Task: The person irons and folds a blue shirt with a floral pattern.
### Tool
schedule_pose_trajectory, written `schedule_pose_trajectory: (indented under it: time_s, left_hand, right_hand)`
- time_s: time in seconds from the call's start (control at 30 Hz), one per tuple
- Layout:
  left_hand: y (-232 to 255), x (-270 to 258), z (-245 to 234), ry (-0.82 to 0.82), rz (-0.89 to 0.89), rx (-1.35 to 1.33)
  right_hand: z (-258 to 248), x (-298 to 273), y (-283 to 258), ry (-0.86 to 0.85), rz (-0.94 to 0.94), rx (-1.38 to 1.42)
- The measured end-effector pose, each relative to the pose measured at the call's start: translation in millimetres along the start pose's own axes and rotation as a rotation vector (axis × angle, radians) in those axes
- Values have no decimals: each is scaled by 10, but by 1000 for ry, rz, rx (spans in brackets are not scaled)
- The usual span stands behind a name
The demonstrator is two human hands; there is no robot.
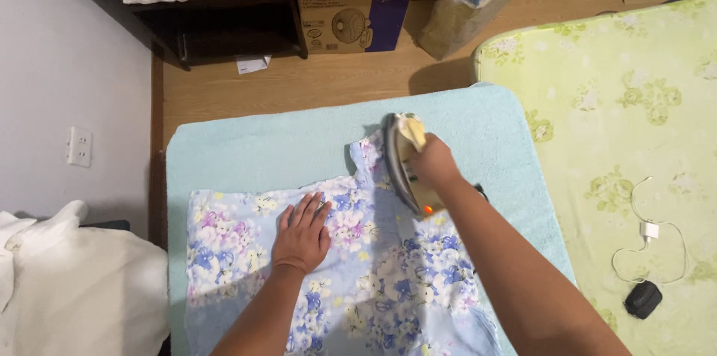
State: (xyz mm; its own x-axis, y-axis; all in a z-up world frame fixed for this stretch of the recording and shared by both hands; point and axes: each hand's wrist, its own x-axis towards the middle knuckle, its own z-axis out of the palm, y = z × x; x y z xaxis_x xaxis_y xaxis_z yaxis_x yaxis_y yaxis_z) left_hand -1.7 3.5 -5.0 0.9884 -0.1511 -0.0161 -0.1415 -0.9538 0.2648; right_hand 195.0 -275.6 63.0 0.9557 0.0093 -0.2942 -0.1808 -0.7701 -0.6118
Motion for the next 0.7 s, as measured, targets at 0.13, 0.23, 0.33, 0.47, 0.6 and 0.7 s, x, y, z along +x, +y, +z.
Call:
schedule_pose_trajectory:
  time_s: [0.13, 0.23, 0.33, 0.47, 0.6, 0.7]
  left_hand:
    - [-4, -9, 25, 10, 5, 3]
    - [-3, 2, 13, 21, 12, 14]
    - [-1, -3, 1, 16, 13, 13]
    - [16, 17, -17, 21, 8, 15]
    - [9, 1, 13, 16, 1, -3]
    - [4, 1, 23, 4, 2, 12]
  right_hand:
    - [-268, -301, 65, -147, 306, 102]
    - [-234, -389, 364, -179, 258, 20]
    - [-144, -327, 449, -141, 123, -28]
    - [-51, 16, 319, -26, 56, -12]
    - [-51, 265, 57, 6, 70, 53]
    - [-125, 225, -112, -99, 208, 186]
